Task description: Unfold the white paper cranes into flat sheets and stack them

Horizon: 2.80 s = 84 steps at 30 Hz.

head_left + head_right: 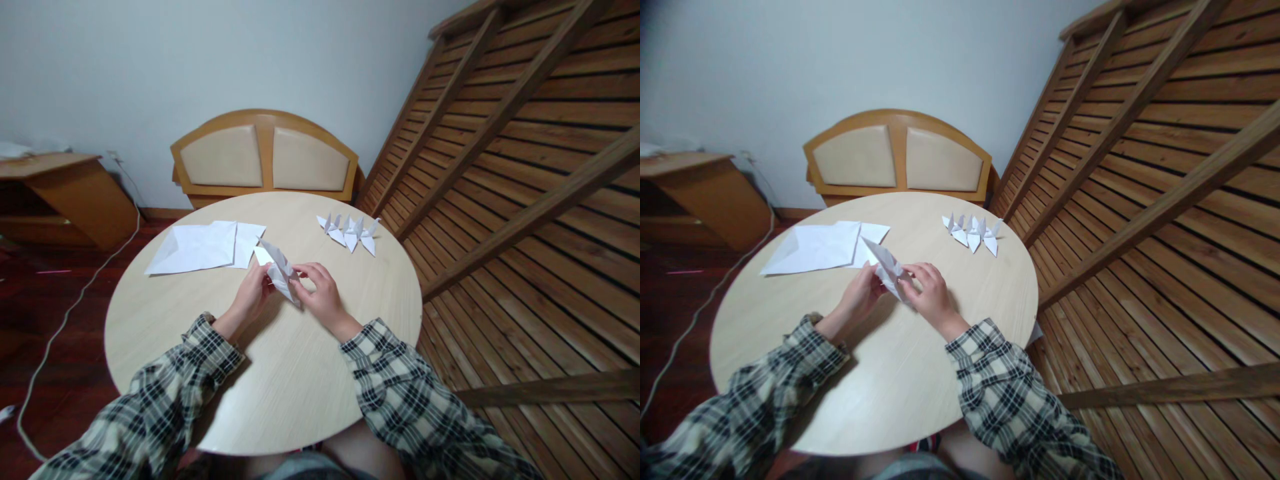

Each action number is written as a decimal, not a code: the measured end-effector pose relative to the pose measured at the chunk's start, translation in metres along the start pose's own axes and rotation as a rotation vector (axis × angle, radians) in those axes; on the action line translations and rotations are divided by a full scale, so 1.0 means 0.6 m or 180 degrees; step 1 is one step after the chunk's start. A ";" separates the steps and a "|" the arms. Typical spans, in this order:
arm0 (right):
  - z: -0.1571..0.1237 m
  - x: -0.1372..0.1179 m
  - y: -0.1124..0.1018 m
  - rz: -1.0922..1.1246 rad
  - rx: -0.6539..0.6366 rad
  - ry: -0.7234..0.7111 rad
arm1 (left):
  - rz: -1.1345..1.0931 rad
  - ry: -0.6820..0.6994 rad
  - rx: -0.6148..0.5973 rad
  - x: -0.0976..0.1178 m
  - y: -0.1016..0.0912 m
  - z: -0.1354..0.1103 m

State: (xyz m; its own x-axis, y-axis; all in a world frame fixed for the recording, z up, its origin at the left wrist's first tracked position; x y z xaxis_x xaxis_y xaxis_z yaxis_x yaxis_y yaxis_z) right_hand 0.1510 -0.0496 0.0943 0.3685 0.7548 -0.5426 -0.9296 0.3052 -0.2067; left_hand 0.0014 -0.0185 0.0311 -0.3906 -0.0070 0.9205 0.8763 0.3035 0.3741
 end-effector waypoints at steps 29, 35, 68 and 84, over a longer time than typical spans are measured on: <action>-0.024 0.093 0.041 0.1501 -0.0309 0.1834 | -0.0189 -0.0482 0.0195 -0.042 -0.023 0.030; -0.031 0.107 0.048 0.1465 -0.0297 0.1951 | -0.0446 -0.0457 -0.0106 -0.025 -0.003 0.015; -0.012 0.072 0.003 0.0426 0.0283 0.1137 | 0.1061 0.0711 -0.0165 0.020 0.000 -0.005; -0.006 0.025 0.012 0.0037 0.0019 0.0462 | 0.1719 0.2090 -0.0074 0.093 0.002 -0.027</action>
State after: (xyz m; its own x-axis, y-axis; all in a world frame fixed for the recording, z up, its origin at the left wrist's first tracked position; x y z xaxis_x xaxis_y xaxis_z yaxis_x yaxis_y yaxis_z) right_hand 0.1499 -0.0381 0.0814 0.3520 0.6667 -0.6570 -0.9336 0.3007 -0.1950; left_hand -0.0147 -0.0342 0.0847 0.3196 -0.4205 0.8491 0.9038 0.4046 -0.1397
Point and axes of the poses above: each hand's wrist, its own z-axis towards the middle knuckle, its own y-axis out of the palm, x = y × z, the point moved 10 cm from there along z, towards the middle knuckle, and after that the axes turned 14 degrees about x, right-handed, at the moved point
